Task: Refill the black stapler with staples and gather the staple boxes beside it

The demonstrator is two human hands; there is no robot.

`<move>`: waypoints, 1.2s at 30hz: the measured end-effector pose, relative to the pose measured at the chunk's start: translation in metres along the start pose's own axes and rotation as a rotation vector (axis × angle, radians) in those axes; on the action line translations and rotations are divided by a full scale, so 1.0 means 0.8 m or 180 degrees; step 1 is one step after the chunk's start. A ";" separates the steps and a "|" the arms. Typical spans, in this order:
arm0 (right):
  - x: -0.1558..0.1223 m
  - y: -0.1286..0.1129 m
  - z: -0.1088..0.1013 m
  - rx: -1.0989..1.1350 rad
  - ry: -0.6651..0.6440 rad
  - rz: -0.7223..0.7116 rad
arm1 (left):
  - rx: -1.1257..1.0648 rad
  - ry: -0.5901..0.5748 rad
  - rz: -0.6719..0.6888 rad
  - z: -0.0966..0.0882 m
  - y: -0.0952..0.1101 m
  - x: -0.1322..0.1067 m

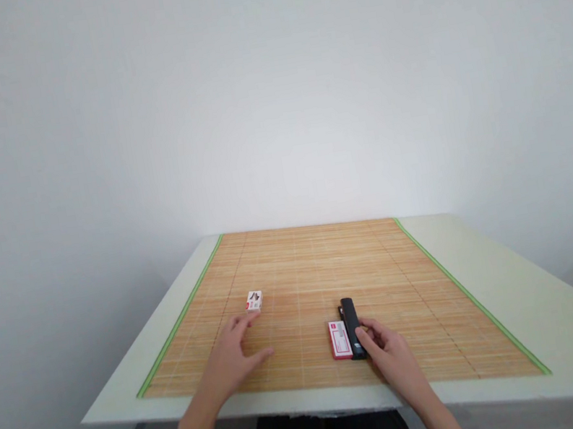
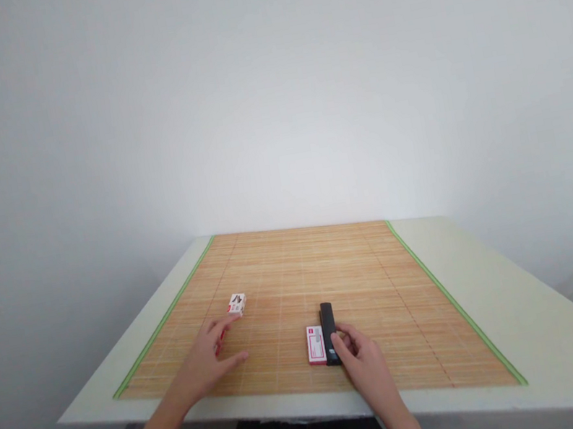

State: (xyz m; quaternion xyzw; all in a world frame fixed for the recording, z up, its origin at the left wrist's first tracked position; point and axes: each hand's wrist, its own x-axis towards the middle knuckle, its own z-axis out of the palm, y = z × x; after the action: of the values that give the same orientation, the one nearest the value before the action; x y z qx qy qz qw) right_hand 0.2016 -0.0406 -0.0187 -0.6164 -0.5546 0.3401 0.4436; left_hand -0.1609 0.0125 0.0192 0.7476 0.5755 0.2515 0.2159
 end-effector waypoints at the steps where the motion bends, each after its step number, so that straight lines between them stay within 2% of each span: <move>1: 0.000 0.000 0.000 -0.0003 0.0003 -0.0006 | 0.0180 0.0092 -0.0137 -0.014 -0.024 -0.001; 3: 0.001 -0.001 0.001 0.0004 0.0012 0.0005 | 0.0441 0.0148 -0.0478 -0.037 -0.063 -0.002; 5: 0.001 -0.003 0.001 0.0027 0.0028 0.0057 | 0.0513 0.0010 -0.0591 -0.050 -0.084 -0.001; 8: 0.001 -0.005 0.001 0.0079 0.0053 0.0050 | 0.0414 -0.0191 -0.0461 -0.054 -0.083 0.006; 11: 0.001 -0.006 0.002 0.0096 0.0028 -0.0002 | 0.0129 -0.0182 -0.0337 -0.038 -0.045 0.011; 15: 0.001 -0.003 0.002 -0.0044 -0.0013 -0.0025 | -0.0408 -0.0132 -0.0117 0.014 0.040 0.013; 18: 0.000 -0.002 0.002 -0.0070 -0.0045 -0.0024 | -0.0636 -0.0169 0.0223 0.055 0.101 0.015; 21: -0.001 -0.003 0.001 -0.0051 -0.0067 -0.0035 | -0.0721 -0.0272 0.0463 0.080 0.137 0.016; 25: -0.001 -0.006 0.002 -0.0055 -0.0063 -0.0060 | -0.0666 -0.0396 0.0542 0.090 0.149 0.018; 34: -0.003 -0.016 0.000 -0.0009 -0.0104 -0.0062 | -0.0665 -0.0350 0.0584 0.114 0.159 0.021; 36: -0.004 -0.020 -0.001 0.0002 -0.0092 -0.0050 | -0.0656 -0.0280 0.0528 0.116 0.155 0.020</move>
State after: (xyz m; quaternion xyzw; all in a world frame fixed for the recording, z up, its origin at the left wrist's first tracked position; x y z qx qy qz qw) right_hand 0.1959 -0.0437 -0.0039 -0.6070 -0.5656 0.3456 0.4384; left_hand -0.0065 -0.0052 0.0246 0.7768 0.4729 0.2932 0.2950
